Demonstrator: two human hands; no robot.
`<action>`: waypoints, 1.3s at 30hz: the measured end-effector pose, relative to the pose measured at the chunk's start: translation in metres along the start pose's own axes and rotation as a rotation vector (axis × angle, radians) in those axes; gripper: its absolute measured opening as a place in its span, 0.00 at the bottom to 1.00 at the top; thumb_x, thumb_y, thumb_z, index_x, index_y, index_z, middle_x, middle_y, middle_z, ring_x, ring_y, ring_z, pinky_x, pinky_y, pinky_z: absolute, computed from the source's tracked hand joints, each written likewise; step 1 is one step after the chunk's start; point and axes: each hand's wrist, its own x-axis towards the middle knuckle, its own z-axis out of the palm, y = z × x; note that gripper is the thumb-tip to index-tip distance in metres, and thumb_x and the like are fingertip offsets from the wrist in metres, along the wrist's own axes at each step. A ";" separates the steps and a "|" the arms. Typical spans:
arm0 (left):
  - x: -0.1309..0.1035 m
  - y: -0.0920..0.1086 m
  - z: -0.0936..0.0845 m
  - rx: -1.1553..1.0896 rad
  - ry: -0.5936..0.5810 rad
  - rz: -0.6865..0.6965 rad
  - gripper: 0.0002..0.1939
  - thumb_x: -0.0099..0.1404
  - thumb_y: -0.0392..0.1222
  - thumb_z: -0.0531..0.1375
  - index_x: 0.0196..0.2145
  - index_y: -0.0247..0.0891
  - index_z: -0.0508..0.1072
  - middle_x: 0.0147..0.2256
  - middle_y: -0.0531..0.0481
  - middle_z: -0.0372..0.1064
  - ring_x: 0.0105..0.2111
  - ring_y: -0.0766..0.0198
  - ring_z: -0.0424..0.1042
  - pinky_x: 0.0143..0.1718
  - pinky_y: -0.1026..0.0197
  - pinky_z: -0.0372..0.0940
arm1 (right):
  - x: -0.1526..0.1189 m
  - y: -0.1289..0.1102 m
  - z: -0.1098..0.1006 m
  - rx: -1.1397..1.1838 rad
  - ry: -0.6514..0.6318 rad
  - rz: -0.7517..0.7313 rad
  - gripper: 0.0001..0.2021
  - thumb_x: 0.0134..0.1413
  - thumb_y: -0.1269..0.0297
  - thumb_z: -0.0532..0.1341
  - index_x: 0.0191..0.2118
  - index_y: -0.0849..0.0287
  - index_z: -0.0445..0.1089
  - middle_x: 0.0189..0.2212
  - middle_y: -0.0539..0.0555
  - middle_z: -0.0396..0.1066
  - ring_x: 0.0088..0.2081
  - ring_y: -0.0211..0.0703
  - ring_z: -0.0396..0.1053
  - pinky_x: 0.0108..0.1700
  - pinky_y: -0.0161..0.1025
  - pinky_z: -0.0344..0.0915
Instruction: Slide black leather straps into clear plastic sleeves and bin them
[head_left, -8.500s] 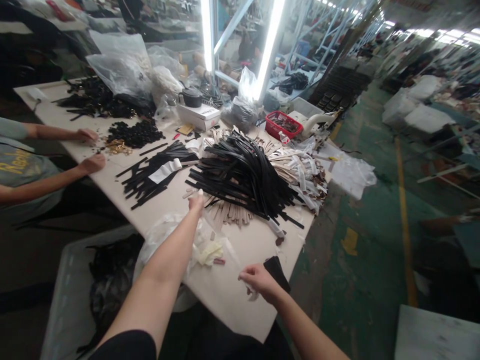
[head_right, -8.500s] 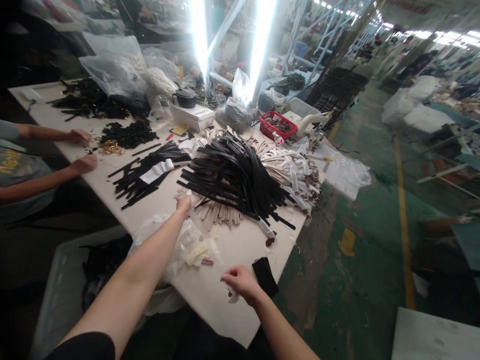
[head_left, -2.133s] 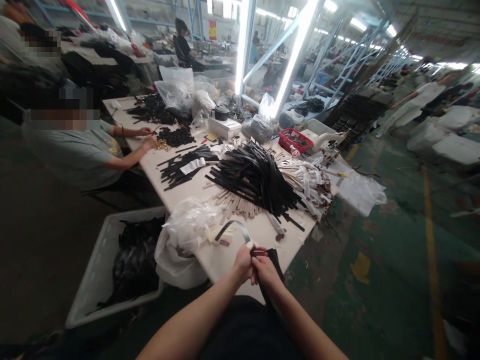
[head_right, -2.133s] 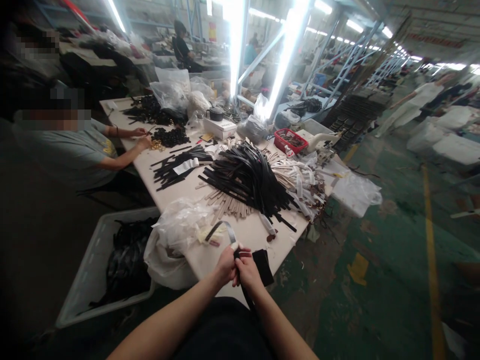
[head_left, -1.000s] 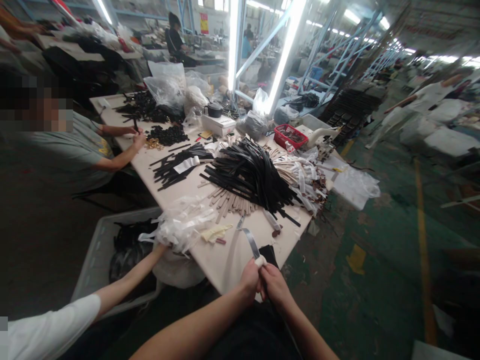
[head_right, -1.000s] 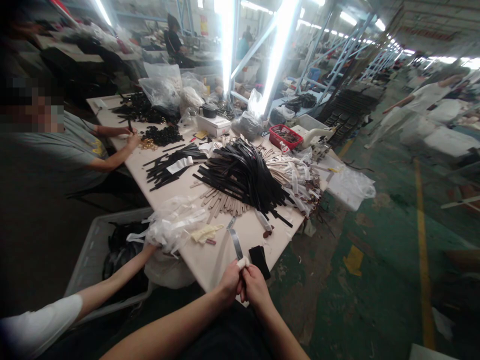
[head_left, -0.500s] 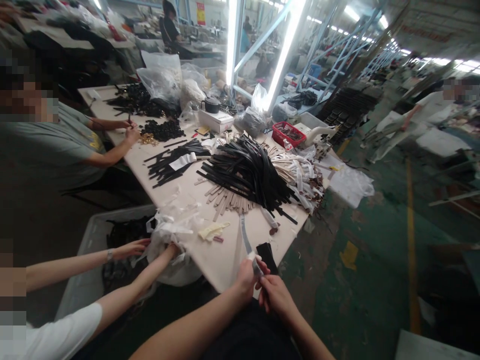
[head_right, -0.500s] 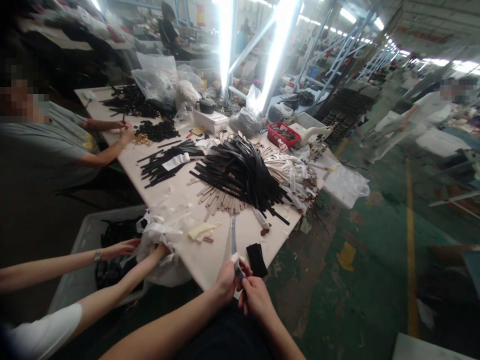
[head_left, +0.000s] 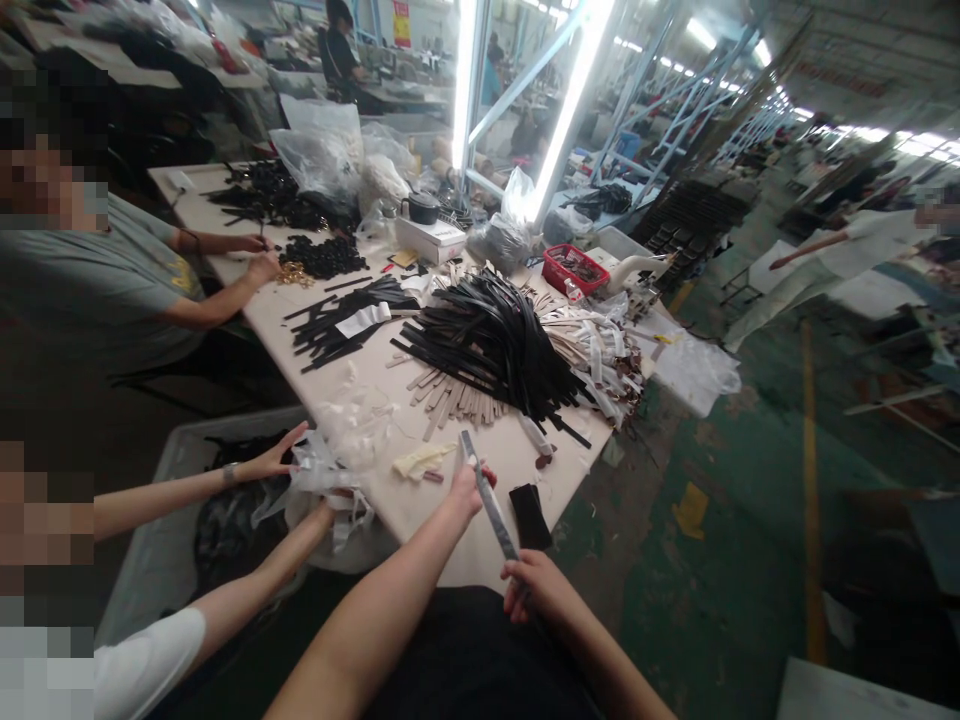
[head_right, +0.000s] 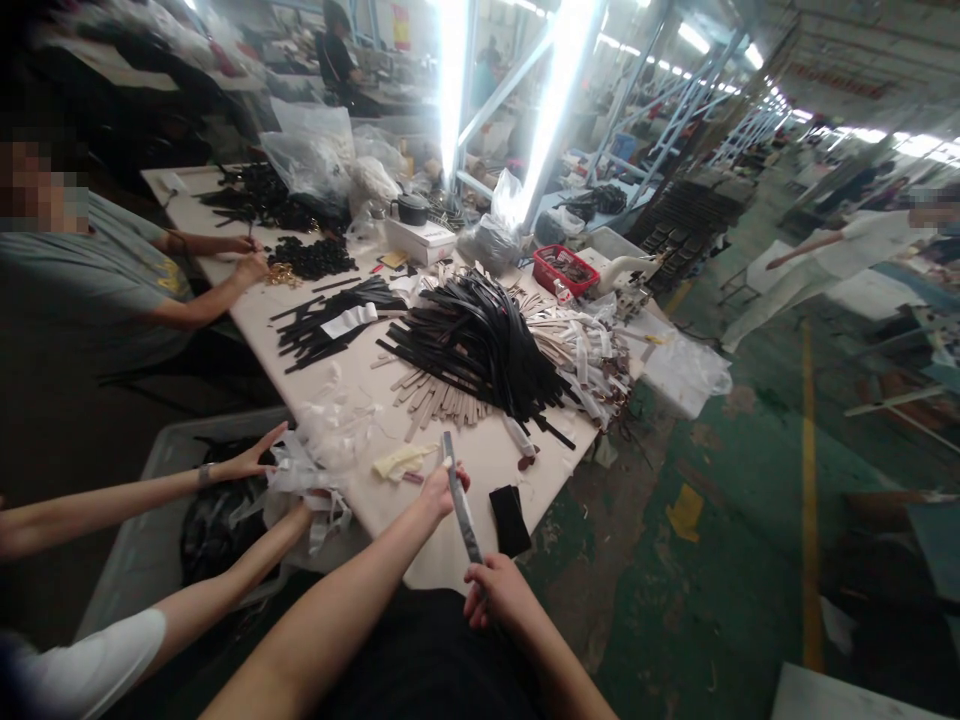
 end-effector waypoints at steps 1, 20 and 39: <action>0.002 0.000 0.003 0.023 -0.014 0.030 0.04 0.66 0.40 0.58 0.36 0.38 0.65 0.17 0.60 0.58 0.14 0.70 0.62 0.24 0.65 0.64 | 0.006 -0.005 0.001 0.027 0.006 -0.020 0.22 0.53 0.43 0.56 0.39 0.59 0.62 0.19 0.51 0.73 0.15 0.40 0.69 0.17 0.31 0.56; -0.086 0.072 0.069 0.431 -0.453 0.532 0.14 0.68 0.52 0.57 0.34 0.37 0.71 0.23 0.52 0.66 0.24 0.63 0.70 0.29 0.61 0.66 | 0.017 -0.109 0.043 -0.004 0.136 -0.635 0.22 0.65 0.42 0.50 0.43 0.58 0.64 0.20 0.45 0.65 0.14 0.32 0.58 0.17 0.30 0.54; -0.125 0.100 0.084 0.614 -0.544 0.628 0.17 0.67 0.52 0.60 0.27 0.38 0.67 0.18 0.58 0.56 0.16 0.71 0.59 0.21 0.66 0.59 | 0.001 -0.172 0.020 -0.135 0.200 -0.937 0.21 0.64 0.49 0.56 0.53 0.58 0.70 0.48 0.59 0.73 0.45 0.46 0.73 0.45 0.40 0.69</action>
